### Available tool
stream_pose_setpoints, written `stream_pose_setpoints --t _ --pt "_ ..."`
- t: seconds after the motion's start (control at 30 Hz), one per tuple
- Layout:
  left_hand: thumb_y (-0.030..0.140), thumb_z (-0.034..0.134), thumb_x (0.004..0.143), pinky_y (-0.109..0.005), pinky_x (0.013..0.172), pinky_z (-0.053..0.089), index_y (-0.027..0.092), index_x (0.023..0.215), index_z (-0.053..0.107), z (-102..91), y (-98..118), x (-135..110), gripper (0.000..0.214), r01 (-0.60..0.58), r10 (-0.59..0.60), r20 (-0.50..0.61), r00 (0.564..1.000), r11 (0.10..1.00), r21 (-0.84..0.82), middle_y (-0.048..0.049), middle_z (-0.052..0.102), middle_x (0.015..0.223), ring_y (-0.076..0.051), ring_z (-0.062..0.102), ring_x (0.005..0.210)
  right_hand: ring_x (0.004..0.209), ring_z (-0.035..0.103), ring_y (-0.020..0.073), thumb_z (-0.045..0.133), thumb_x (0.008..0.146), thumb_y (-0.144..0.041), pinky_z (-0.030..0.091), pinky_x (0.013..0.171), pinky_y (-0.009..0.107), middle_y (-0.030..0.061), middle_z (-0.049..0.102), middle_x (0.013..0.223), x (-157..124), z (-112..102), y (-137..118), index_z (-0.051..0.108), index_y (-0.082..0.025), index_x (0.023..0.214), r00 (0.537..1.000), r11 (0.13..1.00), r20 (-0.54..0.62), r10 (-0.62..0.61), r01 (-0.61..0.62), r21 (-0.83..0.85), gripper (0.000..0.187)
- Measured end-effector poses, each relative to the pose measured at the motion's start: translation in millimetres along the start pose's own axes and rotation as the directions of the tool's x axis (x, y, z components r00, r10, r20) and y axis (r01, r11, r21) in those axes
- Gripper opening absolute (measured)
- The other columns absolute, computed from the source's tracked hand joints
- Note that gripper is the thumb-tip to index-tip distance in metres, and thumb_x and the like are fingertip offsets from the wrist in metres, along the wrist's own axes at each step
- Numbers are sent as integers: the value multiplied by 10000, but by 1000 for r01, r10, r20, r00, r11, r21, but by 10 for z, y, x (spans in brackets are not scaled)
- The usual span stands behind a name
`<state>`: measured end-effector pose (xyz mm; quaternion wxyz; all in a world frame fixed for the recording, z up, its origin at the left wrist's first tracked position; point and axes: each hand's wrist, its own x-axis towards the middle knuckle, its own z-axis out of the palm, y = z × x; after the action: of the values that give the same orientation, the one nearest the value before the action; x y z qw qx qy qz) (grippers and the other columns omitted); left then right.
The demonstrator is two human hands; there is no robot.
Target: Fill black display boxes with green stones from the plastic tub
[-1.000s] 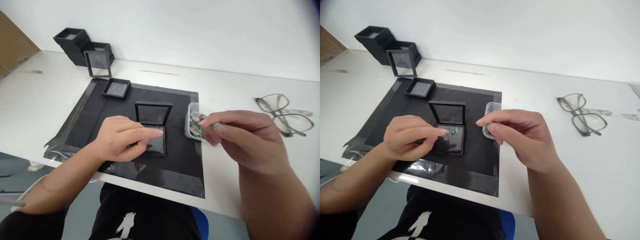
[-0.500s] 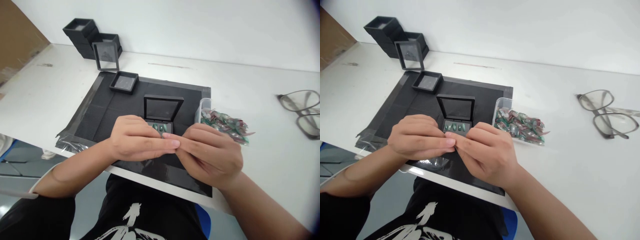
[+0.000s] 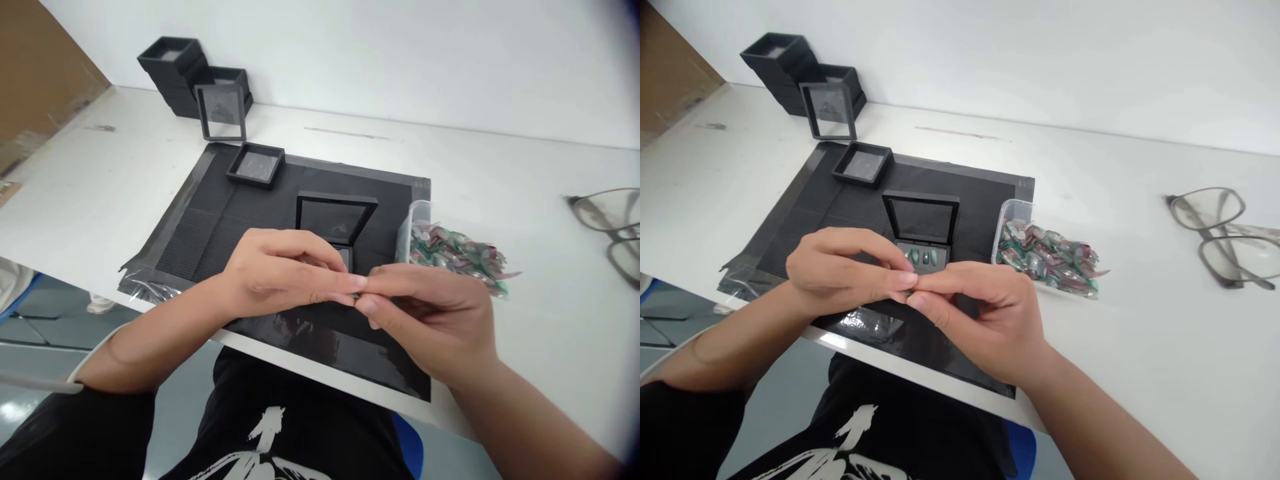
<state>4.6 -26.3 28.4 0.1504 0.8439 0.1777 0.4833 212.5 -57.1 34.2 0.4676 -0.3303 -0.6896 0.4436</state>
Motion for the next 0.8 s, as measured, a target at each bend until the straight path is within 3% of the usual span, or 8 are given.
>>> stream_pose_setpoints --t 0.2,0.37,0.57,0.7,0.8 --pt "204 755 849 -158 539 518 238 857 746 -15 30 -17 36 31 -29 -21 999 992 124 6 710 874 -55 645 685 537 561 102 749 813 -148 459 476 239 -18 662 641 -19 31 32 781 -250 817 996 989 -26 80 -76 123 107" --pt "214 738 859 -212 523 505 249 832 735 -31 -9 -26 45 -43 48 -19 999 978 203 -3 689 862 -73 604 645 562 511 96 727 848 -209 426 467 227 -23 594 674 -43 68 68 778 -264 1035 990 985 75 118 -127 121 202" --pt "245 741 855 -211 501 509 230 735 681 -25 -23 -23 135 -99 123 -83 989 964 245 30 693 730 -69 608 564 559 519 86 683 868 -124 461 509 227 -21 611 692 -61 96 15 759 -232 1052 998 964 8 -67 66 -256 227" --pt "276 720 856 -203 563 548 270 858 712 -51 -54 -30 10 -211 214 20 977 937 277 48 736 757 -75 661 606 600 579 93 645 895 -101 495 530 225 10 673 761 -67 118 8 757 -202 1017 980 918 38 -194 195 -344 194" --pt "241 729 820 -202 580 552 289 943 721 -105 -84 -47 133 -243 239 51 970 922 302 75 750 772 -75 669 618 638 617 117 648 879 -74 523 562 246 29 687 763 -56 101 27 757 -194 963 954 865 49 -297 290 -410 183"
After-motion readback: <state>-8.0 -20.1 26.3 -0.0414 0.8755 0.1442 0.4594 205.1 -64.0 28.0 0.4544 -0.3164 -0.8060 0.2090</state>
